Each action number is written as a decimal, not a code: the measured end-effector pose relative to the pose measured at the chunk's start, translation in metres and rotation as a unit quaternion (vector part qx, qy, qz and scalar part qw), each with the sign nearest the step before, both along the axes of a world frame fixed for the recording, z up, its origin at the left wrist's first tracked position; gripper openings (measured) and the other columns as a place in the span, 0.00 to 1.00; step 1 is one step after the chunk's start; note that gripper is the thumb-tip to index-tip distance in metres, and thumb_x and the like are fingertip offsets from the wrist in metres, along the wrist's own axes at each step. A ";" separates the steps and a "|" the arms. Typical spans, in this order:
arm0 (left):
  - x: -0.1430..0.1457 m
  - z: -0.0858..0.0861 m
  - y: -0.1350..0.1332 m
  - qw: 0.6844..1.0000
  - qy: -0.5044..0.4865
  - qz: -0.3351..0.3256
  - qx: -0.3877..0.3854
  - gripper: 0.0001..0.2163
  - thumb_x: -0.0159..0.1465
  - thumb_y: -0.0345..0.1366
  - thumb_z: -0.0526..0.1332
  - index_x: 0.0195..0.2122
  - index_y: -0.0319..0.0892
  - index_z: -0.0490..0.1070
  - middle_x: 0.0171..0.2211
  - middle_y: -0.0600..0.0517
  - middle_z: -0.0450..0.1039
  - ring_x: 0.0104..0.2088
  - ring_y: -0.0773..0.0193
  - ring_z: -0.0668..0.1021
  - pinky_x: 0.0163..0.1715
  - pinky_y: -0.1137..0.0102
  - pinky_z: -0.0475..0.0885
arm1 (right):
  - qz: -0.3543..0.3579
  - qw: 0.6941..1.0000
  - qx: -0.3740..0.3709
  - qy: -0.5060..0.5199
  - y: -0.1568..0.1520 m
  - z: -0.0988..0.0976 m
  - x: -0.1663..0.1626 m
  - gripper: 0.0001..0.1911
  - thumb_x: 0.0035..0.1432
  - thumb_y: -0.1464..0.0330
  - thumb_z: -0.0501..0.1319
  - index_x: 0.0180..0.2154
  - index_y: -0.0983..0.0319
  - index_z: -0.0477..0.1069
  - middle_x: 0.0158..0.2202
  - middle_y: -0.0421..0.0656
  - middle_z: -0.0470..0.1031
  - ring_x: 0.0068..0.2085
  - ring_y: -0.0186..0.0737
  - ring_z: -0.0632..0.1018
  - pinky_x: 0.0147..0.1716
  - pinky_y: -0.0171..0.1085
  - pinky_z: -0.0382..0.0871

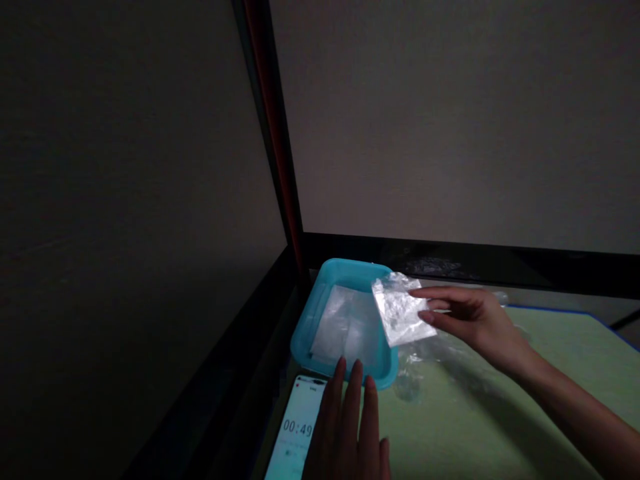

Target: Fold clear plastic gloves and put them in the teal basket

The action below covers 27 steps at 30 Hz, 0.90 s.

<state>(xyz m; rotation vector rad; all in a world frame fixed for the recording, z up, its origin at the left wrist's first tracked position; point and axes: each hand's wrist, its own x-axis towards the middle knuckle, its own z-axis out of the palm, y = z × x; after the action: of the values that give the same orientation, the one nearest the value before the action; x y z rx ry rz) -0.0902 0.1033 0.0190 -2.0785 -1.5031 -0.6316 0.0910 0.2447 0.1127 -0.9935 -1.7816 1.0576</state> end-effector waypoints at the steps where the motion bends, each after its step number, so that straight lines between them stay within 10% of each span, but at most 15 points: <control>1: 0.001 -0.001 -0.001 1.000 -0.013 0.007 0.000 0.19 0.60 0.36 0.52 0.52 0.35 0.61 0.51 0.43 0.67 0.52 0.49 0.67 0.44 0.61 0.71 | 0.028 1.000 0.004 -0.006 0.005 0.002 -0.007 0.14 0.41 0.65 0.66 0.34 0.60 0.77 0.25 0.42 0.76 0.24 0.34 0.73 0.23 0.33 0.69; 13: -0.001 -0.001 -0.003 1.000 -0.015 -0.009 -0.007 0.20 0.60 0.39 0.53 0.52 0.34 0.62 0.52 0.41 0.66 0.51 0.47 0.68 0.40 0.60 0.73 | 0.268 0.936 0.095 -0.208 0.051 0.003 -0.074 0.10 0.45 0.77 0.57 0.31 0.64 0.75 0.31 0.41 0.77 0.32 0.36 0.76 0.32 0.34 0.69; 27: -0.001 0.001 -0.003 1.000 0.013 -0.007 -0.004 0.20 0.58 0.37 0.53 0.52 0.36 0.62 0.53 0.42 0.65 0.51 0.48 0.69 0.40 0.61 0.73 | 0.367 0.861 0.053 -0.347 0.053 0.011 -0.098 0.21 0.41 0.86 0.55 0.39 0.67 0.64 0.27 0.39 0.72 0.27 0.32 0.74 0.24 0.29 0.66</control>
<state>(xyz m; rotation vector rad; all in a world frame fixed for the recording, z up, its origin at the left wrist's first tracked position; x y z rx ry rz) -0.0911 0.1004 0.0205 -2.0971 -1.4793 -0.6032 -0.0074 0.2972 0.1234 -0.6516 -2.9354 1.0774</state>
